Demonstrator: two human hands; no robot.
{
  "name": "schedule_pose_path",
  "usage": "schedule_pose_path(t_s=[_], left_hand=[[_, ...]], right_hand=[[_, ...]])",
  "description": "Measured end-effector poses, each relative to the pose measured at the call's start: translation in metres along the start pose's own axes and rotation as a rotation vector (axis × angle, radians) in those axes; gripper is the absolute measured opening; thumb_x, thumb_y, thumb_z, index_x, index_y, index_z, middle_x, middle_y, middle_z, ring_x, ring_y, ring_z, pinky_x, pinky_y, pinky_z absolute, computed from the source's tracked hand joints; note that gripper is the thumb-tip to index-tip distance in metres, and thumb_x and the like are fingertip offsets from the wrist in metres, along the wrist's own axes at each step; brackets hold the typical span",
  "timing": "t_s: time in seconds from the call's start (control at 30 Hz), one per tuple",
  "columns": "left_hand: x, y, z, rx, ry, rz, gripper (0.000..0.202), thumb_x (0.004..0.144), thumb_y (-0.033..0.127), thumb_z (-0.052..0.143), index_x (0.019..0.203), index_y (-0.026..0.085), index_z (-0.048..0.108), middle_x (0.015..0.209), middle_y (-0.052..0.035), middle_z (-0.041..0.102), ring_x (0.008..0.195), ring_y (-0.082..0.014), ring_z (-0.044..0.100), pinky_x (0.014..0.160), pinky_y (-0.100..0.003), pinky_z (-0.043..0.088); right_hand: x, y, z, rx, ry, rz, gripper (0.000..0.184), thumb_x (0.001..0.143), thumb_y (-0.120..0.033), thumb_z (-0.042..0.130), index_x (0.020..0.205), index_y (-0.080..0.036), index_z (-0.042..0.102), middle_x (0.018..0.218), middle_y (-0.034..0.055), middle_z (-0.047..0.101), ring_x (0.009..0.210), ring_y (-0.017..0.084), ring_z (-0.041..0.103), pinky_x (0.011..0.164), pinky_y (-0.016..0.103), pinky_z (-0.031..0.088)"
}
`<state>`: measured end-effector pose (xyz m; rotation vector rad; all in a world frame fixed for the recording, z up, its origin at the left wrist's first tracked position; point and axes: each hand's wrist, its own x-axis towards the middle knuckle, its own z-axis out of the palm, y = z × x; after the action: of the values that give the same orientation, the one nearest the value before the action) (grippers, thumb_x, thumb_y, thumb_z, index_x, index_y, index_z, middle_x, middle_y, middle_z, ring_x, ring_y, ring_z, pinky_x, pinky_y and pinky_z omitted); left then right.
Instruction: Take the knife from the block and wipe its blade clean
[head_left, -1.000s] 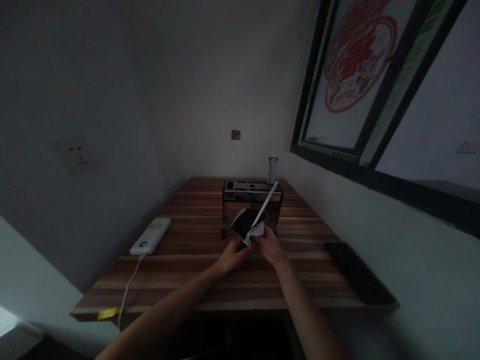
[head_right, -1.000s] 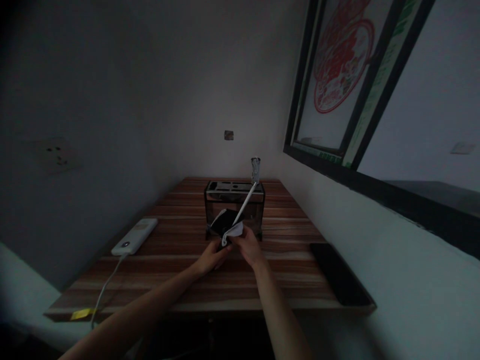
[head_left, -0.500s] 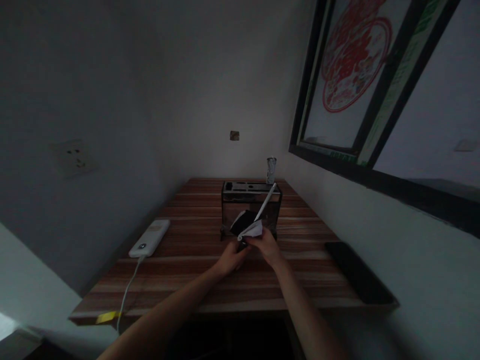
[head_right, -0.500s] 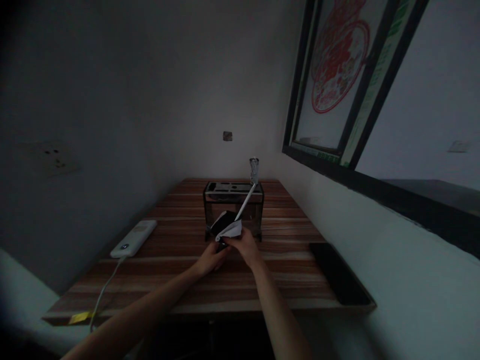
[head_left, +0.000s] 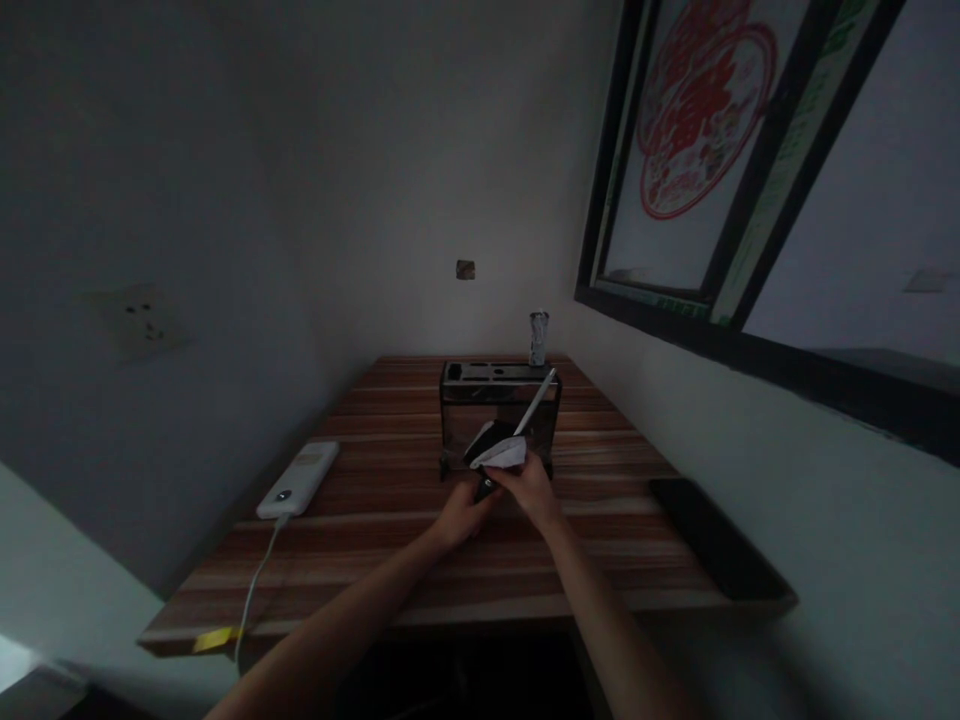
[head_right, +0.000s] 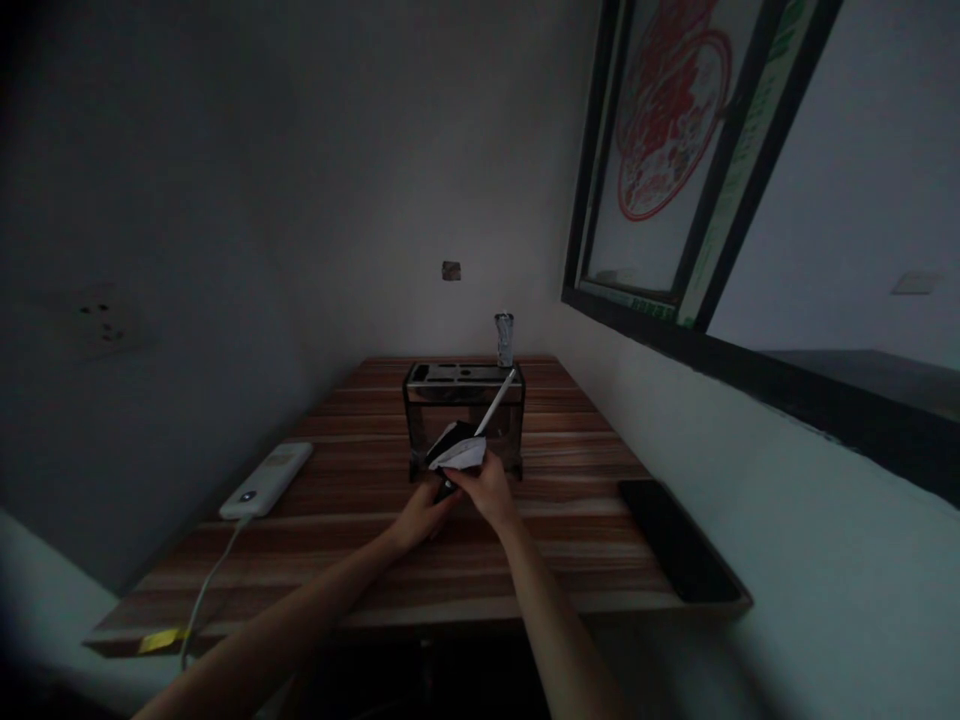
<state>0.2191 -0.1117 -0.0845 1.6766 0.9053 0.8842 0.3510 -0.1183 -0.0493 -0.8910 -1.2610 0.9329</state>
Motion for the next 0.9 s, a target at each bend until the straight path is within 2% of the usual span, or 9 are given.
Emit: schedule_pose_path(t_s=[0.33,0.47,0.6,0.77,0.9], left_hand=[[0.0,0.011,-0.002,0.041,-0.051,-0.037,0.035,0.073,0.049,0.052,0.075,0.014,0.048,0.042,0.0087,0.038,0.032,-0.0048,0.033,0.032,-0.017,0.024],[0.0,0.009,-0.002,0.044,-0.072,-0.056,0.037,0.072,0.051,0.052,0.065,0.015,0.044,0.042,0.0086,0.037,0.033,-0.004,0.032,0.034,-0.017,0.022],[0.0,0.01,-0.002,0.058,-0.117,-0.074,0.038,0.073,0.053,0.05,0.07,0.015,0.045,0.041,0.0093,0.037,0.032,-0.004,0.032,0.032,-0.016,0.021],[0.0,0.011,-0.005,0.106,-0.169,-0.097,0.039,0.074,0.055,0.048,0.067,0.016,0.045,0.037,0.0091,0.037,0.029,-0.0047,0.032,0.031,-0.016,0.02],[-0.001,0.011,-0.006,0.095,-0.267,-0.074,0.04,0.076,0.054,0.045,0.068,0.016,0.046,0.036,0.0088,0.038,0.029,-0.005,0.032,0.031,-0.016,0.02]], right_hand=[[0.007,-0.009,-0.007,0.029,0.074,-0.019,0.027,0.057,-0.028,0.074,0.081,-0.02,0.064,0.08,0.0033,0.068,0.077,0.021,0.062,0.074,0.034,0.048],[0.015,-0.014,-0.02,0.037,0.122,-0.042,0.025,0.058,-0.03,0.074,0.08,-0.021,0.065,0.081,0.0022,0.069,0.078,0.02,0.062,0.076,0.034,0.047],[0.027,-0.02,-0.034,0.034,0.19,-0.075,0.021,0.061,-0.032,0.071,0.078,-0.021,0.067,0.082,0.0018,0.069,0.081,0.021,0.061,0.079,0.035,0.045],[0.042,-0.022,-0.054,0.116,0.303,-0.195,0.026,0.062,-0.031,0.07,0.085,-0.02,0.066,0.089,0.0016,0.068,0.087,0.019,0.06,0.085,0.035,0.041],[0.046,-0.021,-0.067,0.181,0.425,-0.251,0.026,0.063,-0.031,0.07,0.086,-0.019,0.064,0.092,0.0023,0.067,0.088,0.018,0.059,0.087,0.035,0.04]])
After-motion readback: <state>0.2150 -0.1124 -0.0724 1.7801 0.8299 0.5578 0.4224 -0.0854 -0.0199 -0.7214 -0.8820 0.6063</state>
